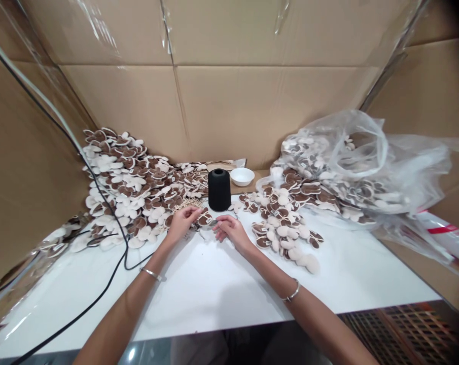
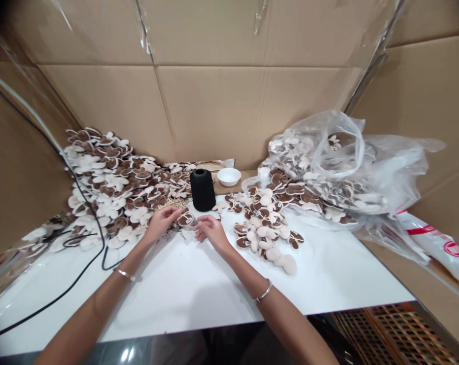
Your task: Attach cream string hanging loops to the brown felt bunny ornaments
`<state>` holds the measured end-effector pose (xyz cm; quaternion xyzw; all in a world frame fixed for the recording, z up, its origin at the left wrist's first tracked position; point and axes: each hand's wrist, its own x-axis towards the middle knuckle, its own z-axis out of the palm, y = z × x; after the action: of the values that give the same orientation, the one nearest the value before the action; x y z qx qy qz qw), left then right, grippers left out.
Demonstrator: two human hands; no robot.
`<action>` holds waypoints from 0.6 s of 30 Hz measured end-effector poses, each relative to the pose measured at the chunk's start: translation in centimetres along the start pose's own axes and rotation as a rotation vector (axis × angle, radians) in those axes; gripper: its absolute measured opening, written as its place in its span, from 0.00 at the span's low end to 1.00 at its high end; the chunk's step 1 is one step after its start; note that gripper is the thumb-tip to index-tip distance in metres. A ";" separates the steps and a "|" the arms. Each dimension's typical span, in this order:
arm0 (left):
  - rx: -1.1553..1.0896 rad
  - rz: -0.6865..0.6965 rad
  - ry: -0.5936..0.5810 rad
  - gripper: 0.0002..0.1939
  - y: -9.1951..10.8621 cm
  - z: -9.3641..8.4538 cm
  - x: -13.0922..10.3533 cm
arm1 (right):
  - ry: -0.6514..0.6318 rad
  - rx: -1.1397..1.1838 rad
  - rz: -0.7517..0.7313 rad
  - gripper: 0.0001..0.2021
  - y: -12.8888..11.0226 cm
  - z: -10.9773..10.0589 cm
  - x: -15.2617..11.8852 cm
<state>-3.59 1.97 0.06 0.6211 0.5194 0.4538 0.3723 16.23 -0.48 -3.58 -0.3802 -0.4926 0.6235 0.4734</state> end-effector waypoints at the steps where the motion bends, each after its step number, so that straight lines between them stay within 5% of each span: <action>1: 0.008 0.003 0.034 0.21 -0.2 -0.4 0.4 | 0.085 -0.104 -0.060 0.15 -0.5 0.0 0.1; 3: 0.026 0.016 0.085 0.22 -0.7 -1.3 1.5 | 0.308 -0.365 -0.253 0.18 -1.7 0.0 0.8; 6: 0.092 0.051 0.104 0.24 -1.7 -2.5 3.4 | 0.509 -0.698 -0.423 0.37 -3.0 -0.1 2.9; 10: 0.222 0.110 0.059 0.25 -2.3 -3.5 6.1 | 0.467 -0.784 -0.312 0.53 -2.7 -0.3 6.7; 18: 0.351 0.218 -0.045 0.22 -1.7 -4.4 10.8 | 0.455 -0.929 -0.254 0.41 -2.4 -1.6 8.0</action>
<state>-7.78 12.82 1.79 0.7388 0.5118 0.3799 0.2186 16.17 7.84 -1.68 -0.6127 -0.6439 0.1791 0.4219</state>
